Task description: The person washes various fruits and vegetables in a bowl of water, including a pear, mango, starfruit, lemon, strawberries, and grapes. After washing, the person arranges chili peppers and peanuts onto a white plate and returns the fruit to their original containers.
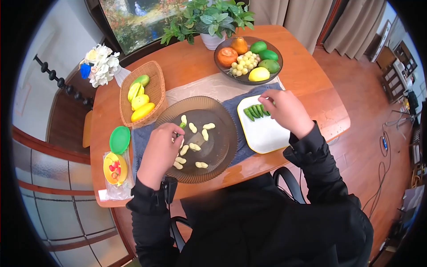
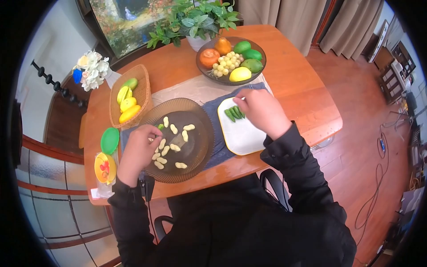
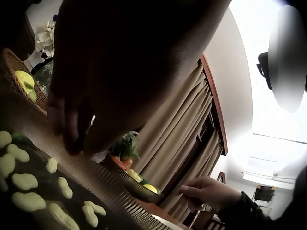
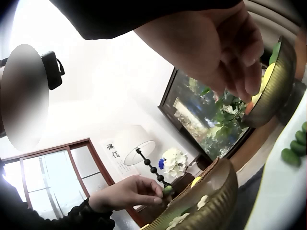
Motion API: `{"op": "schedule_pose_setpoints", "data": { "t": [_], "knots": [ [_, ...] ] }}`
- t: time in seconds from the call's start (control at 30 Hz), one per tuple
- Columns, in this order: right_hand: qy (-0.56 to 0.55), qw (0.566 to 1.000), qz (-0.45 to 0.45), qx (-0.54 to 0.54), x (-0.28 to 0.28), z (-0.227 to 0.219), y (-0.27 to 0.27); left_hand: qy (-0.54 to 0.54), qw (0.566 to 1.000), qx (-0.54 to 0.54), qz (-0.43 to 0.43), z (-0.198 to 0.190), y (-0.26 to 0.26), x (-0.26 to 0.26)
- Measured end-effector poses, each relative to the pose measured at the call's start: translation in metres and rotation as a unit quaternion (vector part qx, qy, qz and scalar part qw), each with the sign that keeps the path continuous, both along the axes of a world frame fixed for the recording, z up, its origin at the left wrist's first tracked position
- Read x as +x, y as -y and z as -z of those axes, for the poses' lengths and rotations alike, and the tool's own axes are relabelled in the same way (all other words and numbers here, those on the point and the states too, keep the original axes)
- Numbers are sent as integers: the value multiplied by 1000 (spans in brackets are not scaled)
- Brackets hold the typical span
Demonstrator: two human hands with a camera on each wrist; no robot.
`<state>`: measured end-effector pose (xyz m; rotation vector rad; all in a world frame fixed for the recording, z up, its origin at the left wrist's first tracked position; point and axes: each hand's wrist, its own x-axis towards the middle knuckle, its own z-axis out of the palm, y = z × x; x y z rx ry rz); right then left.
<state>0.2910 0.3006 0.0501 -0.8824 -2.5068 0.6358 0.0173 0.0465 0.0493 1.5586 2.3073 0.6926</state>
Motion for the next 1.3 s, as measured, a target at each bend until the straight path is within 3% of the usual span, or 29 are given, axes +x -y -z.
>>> {"op": "schedule_pose_setpoints", "data": {
  "t": [0.23,0.33,0.43,0.5,0.6,0.7,0.77,0.87,0.9,0.97,1.1,1.17,1.3],
  "knots": [
    [-30,993,-116,-13,-44,-10,46,189,972,103,-93,2,5,29],
    [-100,973,-180,-100,-59,-8,63,281,945,119,-115,-4,1,49],
    [-129,962,-210,-114,-69,-5,80,277,944,144,-109,-3,-1,62],
    [-132,964,-209,-101,-73,-5,89,280,941,160,-104,1,-2,67],
    [-103,963,-163,-189,-73,-12,96,254,947,169,-97,2,-4,74],
    [-117,961,-167,-187,-70,-7,97,228,957,148,-104,3,-1,79],
    [-112,957,-172,-207,-67,-5,92,300,935,180,-49,9,1,80],
    [-146,968,-107,-174,-57,4,74,252,955,151,-40,11,10,82],
    [-128,977,-80,-150,-50,4,63,253,955,150,-42,12,15,81],
    [-96,987,-30,-128,-33,16,36,146,983,108,-6,15,28,74],
    [8,994,10,-108,-3,47,1,180,979,93,-9,38,47,61],
    [120,980,3,-159,3,52,-2,195,973,117,-26,46,50,59],
    [156,979,-12,-128,-1,71,-4,201,972,119,-30,46,52,57]
  ]
}}
